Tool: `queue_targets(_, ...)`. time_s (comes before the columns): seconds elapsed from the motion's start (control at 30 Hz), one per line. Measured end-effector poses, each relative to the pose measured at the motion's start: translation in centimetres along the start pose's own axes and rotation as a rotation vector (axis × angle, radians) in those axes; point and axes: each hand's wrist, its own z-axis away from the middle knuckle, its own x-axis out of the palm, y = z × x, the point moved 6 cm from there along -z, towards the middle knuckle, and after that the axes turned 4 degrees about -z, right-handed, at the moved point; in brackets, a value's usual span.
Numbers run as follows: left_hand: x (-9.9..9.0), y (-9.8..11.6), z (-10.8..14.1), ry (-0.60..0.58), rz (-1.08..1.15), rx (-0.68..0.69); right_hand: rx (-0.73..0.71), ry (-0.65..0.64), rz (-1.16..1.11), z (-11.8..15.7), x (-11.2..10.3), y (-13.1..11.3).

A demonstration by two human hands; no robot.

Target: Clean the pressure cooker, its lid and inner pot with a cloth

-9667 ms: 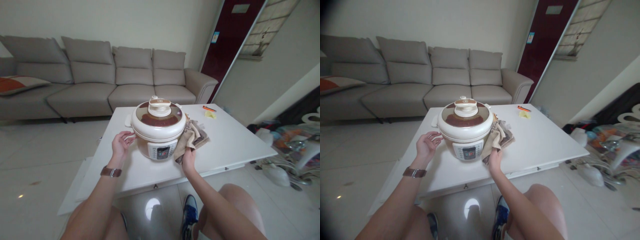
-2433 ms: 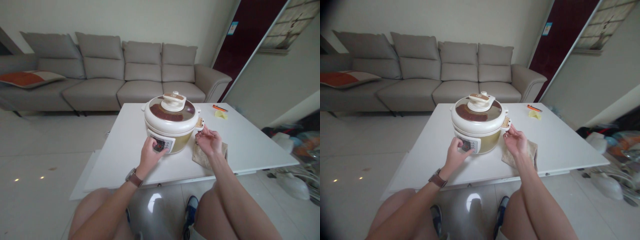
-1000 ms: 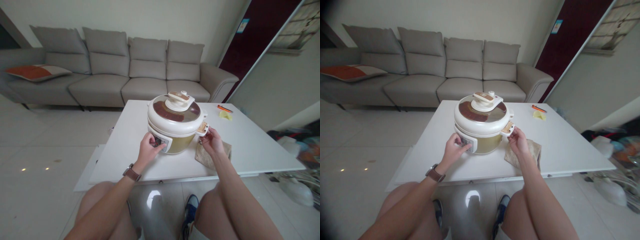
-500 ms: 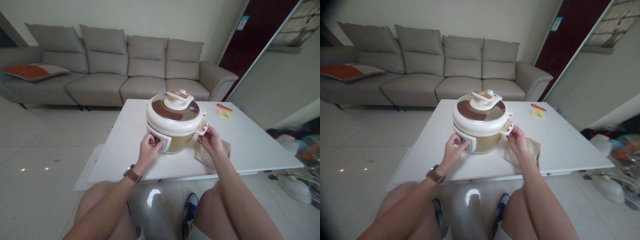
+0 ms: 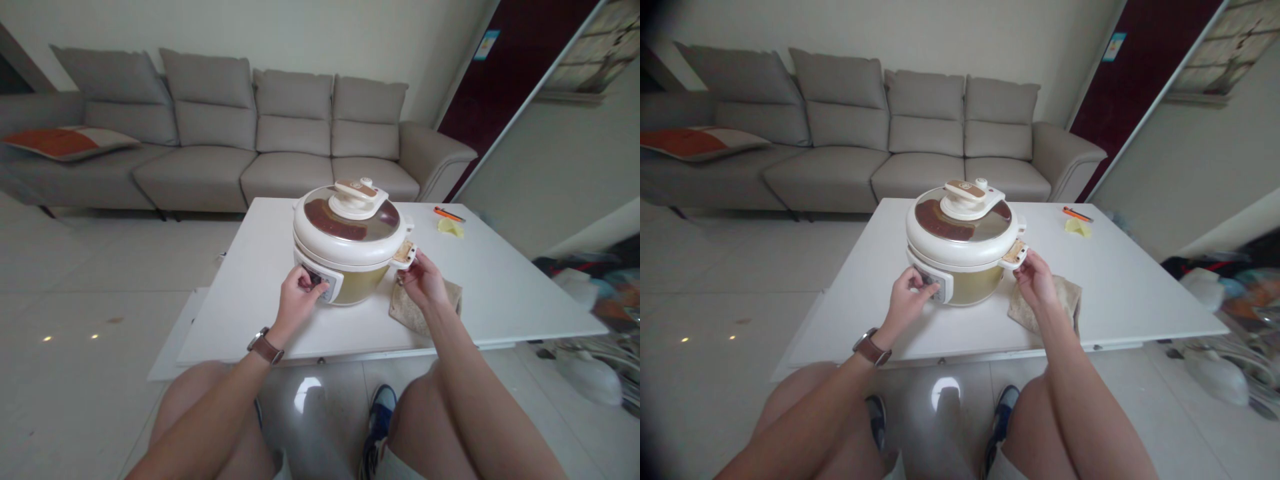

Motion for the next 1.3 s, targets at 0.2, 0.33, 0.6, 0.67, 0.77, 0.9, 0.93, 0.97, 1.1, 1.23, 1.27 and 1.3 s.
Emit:
queue_targets(0.2,-0.1,0.8,0.2,0.002,-0.054,0.028,-0.016,-0.026,0.038,0.3,0.5,-0.5)
queue_targets(0.33,-0.1,1.0,0.4,0.011,-0.074,0.062,-0.015,-0.049,0.073,0.5,1.0,-0.9)
queue_targets(0.6,-0.1,0.8,0.3,-0.007,-0.107,0.055,-0.012,-0.07,0.079,0.4,1.3,-0.8)
queue_targets(0.67,-0.2,0.8,0.3,-0.007,-0.112,0.064,-0.013,-0.073,0.072,0.4,1.2,-0.8)
queue_targets(0.77,-0.2,0.8,0.2,-0.012,-0.101,0.067,-0.008,-0.078,0.06,0.5,1.2,-0.8)
queue_targets(0.9,-0.1,0.7,0.2,-0.014,-0.086,0.081,-0.019,-0.073,0.036,0.6,1.4,-0.9)
queue_targets(0.93,-0.2,0.7,0.2,-0.013,-0.087,0.082,-0.021,-0.069,0.029,0.6,1.5,-0.9)
queue_targets(0.97,-0.2,0.7,0.2,-0.013,-0.09,0.081,-0.021,-0.064,0.024,0.7,1.5,-0.9)
queue_targets(1.1,-0.3,0.3,-0.4,-0.018,-0.065,0.047,-0.003,-0.058,-0.001,0.9,1.8,-0.8)
queue_targets(1.23,-0.3,-1.1,-1.7,-0.036,0.031,-0.029,0.008,-0.07,0.002,1.5,2.2,-0.8)
queue_targets(1.27,-0.3,-1.4,-1.9,-0.035,0.052,-0.042,0.006,-0.072,0.01,1.6,2.2,-0.9)
queue_targets(1.3,-0.4,-1.7,-2.0,-0.025,0.064,-0.045,0.004,-0.076,0.017,1.7,2.2,-1.0)
